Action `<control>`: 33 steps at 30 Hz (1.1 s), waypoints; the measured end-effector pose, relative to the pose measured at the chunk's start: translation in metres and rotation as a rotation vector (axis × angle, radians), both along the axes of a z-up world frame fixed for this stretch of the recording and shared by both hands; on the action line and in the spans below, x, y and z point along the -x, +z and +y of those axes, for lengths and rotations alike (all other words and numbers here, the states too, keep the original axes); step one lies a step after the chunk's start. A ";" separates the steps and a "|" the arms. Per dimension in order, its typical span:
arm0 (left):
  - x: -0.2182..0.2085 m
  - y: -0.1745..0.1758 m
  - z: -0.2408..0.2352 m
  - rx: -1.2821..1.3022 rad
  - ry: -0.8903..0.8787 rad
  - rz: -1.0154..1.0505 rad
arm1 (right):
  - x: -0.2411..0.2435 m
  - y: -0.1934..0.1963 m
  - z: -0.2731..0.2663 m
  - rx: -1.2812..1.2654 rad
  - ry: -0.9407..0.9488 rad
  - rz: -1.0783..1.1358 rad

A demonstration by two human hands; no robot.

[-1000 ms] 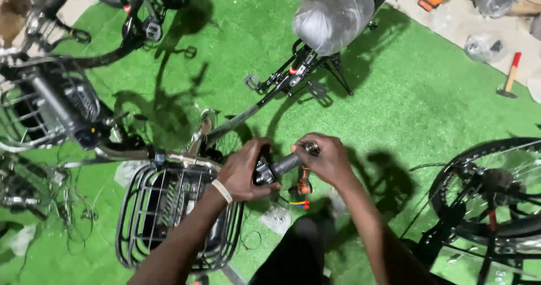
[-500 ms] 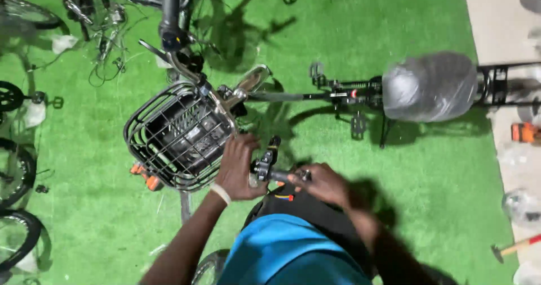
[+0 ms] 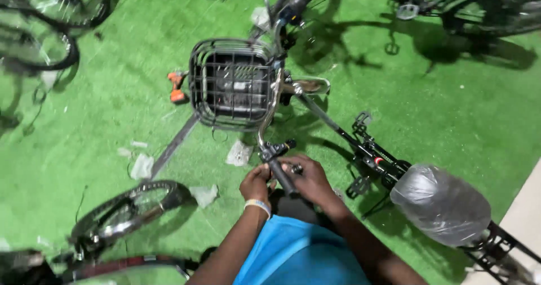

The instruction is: The person assembles a bicycle by attaching a front basket to the handlebars using a cordless drill. They then install handlebar grips and a control unit, securing them with a screwdriver and Allen key.

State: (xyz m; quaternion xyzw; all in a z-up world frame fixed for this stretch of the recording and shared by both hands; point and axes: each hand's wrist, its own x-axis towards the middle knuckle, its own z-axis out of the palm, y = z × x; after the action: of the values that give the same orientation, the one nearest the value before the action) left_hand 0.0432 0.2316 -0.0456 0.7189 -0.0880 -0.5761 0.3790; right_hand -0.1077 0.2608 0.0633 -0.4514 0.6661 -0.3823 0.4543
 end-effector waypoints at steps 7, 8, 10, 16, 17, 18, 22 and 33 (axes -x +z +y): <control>0.053 -0.009 0.028 0.450 0.300 -0.129 | 0.021 -0.004 -0.013 0.053 0.461 0.294; 0.058 -0.009 0.029 0.525 0.315 -0.155 | 0.022 -0.005 -0.014 0.040 0.496 0.308; 0.062 -0.007 0.030 0.519 0.306 -0.189 | 0.031 0.002 -0.020 -0.002 0.548 0.299; 0.043 -0.003 0.038 0.429 0.033 -0.319 | 0.043 0.020 -0.028 -0.152 0.525 0.230; 0.036 -0.006 0.029 0.397 -0.063 -0.346 | 0.043 0.012 -0.037 -0.155 0.410 0.190; 0.026 -0.004 0.010 0.411 -0.046 -0.347 | 0.046 0.005 -0.055 -0.137 0.422 0.197; 0.008 -0.034 0.029 0.192 -0.273 -0.341 | 0.061 -0.010 -0.055 -0.126 0.077 0.106; 0.028 0.035 -0.016 0.084 -0.136 -0.309 | 0.060 -0.003 -0.124 -0.346 0.621 -0.136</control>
State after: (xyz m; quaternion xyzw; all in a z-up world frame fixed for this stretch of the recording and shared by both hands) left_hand 0.0151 0.2158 -0.0102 0.7749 -0.2175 -0.4789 0.3506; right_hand -0.1678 0.1366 0.0604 -0.5224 0.5202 -0.1368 0.6616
